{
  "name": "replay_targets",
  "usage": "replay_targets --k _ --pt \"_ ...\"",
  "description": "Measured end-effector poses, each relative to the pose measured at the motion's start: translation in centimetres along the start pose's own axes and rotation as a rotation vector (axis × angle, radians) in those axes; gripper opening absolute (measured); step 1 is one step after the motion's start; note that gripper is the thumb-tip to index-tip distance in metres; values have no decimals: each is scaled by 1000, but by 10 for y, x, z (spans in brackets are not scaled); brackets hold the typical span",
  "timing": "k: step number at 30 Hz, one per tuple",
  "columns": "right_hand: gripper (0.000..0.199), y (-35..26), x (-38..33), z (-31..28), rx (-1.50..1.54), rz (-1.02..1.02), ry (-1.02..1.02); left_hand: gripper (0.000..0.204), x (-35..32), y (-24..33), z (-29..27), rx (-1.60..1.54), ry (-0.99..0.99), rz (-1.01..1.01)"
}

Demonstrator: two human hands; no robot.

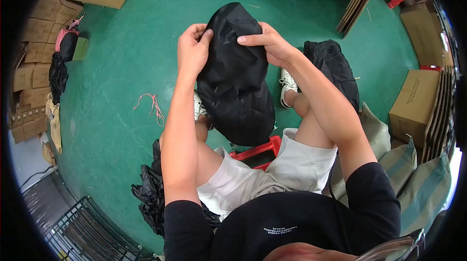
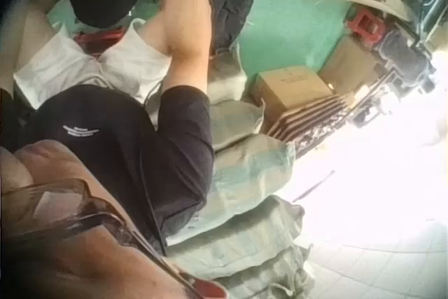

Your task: The recorder is inspecting black fabric bags or covers, turning them inside out and checking their quality.

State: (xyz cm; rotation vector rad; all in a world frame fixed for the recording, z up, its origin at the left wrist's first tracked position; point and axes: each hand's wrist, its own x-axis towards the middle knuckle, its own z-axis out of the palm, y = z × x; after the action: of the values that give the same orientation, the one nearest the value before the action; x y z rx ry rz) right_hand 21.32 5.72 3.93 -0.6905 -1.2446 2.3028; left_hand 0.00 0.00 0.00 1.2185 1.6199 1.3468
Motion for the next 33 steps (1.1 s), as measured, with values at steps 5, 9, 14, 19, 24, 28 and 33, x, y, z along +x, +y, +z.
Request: replay_targets --k 5,9,14,19,24,28,33 --pt "40 -8 0 -2 228 -95 30 24 1 17 -13 -95 196 -27" --pt "31 -6 7 -24 -200 -237 187 23 2 25 -21 -270 155 111" --pt "20 -21 1 -39 -194 -417 142 23 0 35 -32 -296 30 108" --pt "18 -30 -10 -49 -63 -326 63 23 -4 36 -36 -349 -62 62" --pt "15 -49 -24 -62 -362 -298 -82 24 -9 40 -38 -368 -186 -4" --pt "16 -59 -37 -57 -606 -191 -29 25 -10 41 -36 -143 -218 50" --pt "24 -36 -28 -47 97 -278 -299 25 -9 38 -20 -148 -317 40"
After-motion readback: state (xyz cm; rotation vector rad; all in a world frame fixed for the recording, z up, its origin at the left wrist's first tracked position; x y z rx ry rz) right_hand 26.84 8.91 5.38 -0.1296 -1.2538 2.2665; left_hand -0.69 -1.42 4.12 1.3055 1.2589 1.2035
